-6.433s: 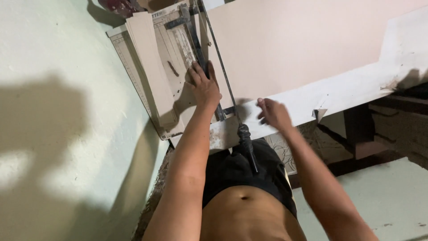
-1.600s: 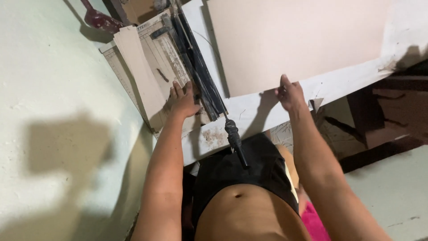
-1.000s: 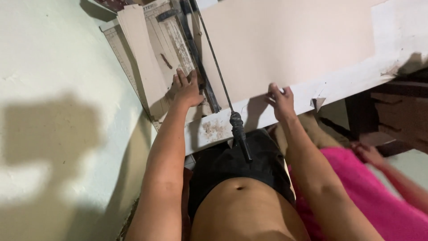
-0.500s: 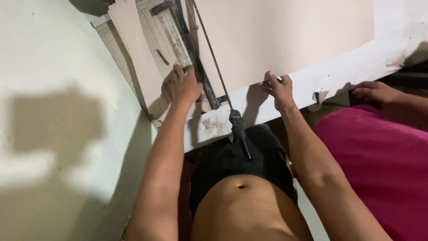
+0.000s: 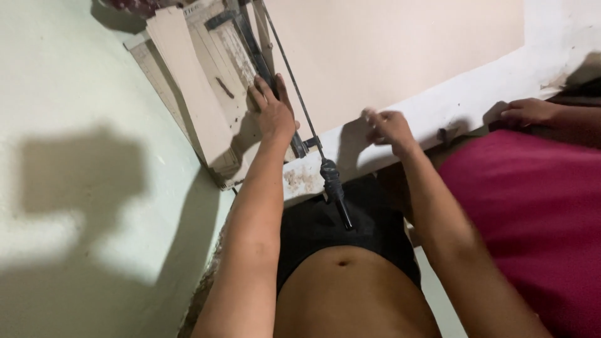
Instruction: Using a manual paper cutter to cut strips of paper or cardboard on a work surface.
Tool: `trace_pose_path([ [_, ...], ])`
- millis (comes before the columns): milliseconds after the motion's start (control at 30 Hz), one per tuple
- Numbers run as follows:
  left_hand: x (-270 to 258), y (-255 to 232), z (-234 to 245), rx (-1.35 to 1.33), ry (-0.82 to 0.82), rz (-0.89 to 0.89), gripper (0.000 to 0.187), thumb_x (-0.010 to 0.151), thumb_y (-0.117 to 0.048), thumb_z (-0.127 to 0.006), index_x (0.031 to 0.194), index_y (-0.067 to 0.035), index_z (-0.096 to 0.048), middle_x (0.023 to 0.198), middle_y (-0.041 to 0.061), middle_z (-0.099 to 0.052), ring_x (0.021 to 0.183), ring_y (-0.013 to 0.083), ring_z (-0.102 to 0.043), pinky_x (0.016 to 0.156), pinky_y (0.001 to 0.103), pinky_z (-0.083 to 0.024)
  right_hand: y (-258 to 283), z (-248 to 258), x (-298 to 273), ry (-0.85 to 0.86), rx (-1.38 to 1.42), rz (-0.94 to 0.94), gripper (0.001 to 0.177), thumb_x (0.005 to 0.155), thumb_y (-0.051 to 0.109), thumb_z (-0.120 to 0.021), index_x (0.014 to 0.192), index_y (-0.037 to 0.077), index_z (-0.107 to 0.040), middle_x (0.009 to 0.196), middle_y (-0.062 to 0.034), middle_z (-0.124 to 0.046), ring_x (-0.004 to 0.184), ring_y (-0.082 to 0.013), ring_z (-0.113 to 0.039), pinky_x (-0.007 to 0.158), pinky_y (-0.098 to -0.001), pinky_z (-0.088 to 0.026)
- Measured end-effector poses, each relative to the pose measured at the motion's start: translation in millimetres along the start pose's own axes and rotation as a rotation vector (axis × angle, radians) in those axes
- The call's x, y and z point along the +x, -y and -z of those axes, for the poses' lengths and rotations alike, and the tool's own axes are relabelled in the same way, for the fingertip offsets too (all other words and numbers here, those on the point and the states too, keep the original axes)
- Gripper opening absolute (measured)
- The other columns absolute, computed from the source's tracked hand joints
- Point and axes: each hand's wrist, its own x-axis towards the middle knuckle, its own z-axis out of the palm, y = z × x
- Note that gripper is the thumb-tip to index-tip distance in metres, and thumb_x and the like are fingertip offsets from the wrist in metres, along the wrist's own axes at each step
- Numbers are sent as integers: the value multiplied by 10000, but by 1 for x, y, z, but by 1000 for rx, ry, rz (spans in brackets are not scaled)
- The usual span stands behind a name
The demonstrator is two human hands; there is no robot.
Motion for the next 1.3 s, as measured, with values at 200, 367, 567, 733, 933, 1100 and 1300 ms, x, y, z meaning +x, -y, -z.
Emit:
trace_pose_path([
  [200,-1,-1,2,9,12,-1,1182,822,-319,-868,1643,-85,-51,1618,326,158,1520,538,67,1098,710,-381,148,-40,-182,131,-706,129,768,887,474,-586,1582,268,-334,899,-230,-765,957,-480,-721,895,-592,-548],
  [367,-2,-2,3,-31,-1,-26,1197,821,-260,-865,1649,-104,-15,1617,343,144,1514,554,58,1068,725,-402,-3,-113,-147,42,-1123,427,870,950,360,-602,1650,120,-144,739,-157,-705,695,-322,-738,633,-403,-591],
  [567,3,-2,-3,-50,-37,-46,1202,814,-242,-882,1647,-92,-29,1619,365,75,1508,566,22,1035,703,-440,-77,-123,-97,-371,-1078,814,818,852,203,-621,1625,112,-369,502,-51,-592,436,-240,-645,446,-360,-497],
  [733,-7,3,-11,-153,0,-63,1171,842,-171,-852,1649,-86,-8,1630,363,108,1524,545,59,1056,665,-451,-132,-137,-63,-519,-1221,910,771,801,168,-641,1555,133,-485,447,3,-470,405,-160,-592,450,-247,-421],
  [933,-21,-4,20,-76,-37,-43,1174,821,-227,-868,1645,-104,-41,1625,357,73,1518,548,3,1036,659,-462,-34,-103,-115,93,-957,370,923,907,308,-629,1672,202,-124,813,-214,-739,814,-433,-755,683,-520,-588],
  [1100,-50,-16,49,393,-70,-161,935,941,-224,-763,1656,-354,-176,1699,210,-164,1570,399,51,1209,646,-6,100,-48,-210,299,-503,73,1071,833,707,-614,1665,336,-52,991,-244,-753,994,-448,-730,877,-560,-560],
  [1300,-29,13,-27,338,-171,-897,77,811,-147,-776,744,-153,-740,729,18,-746,711,235,-698,686,400,-543,70,-25,-172,389,-243,-18,720,995,419,-570,1642,370,-258,1038,-188,-762,847,-318,-788,744,-447,-626],
])
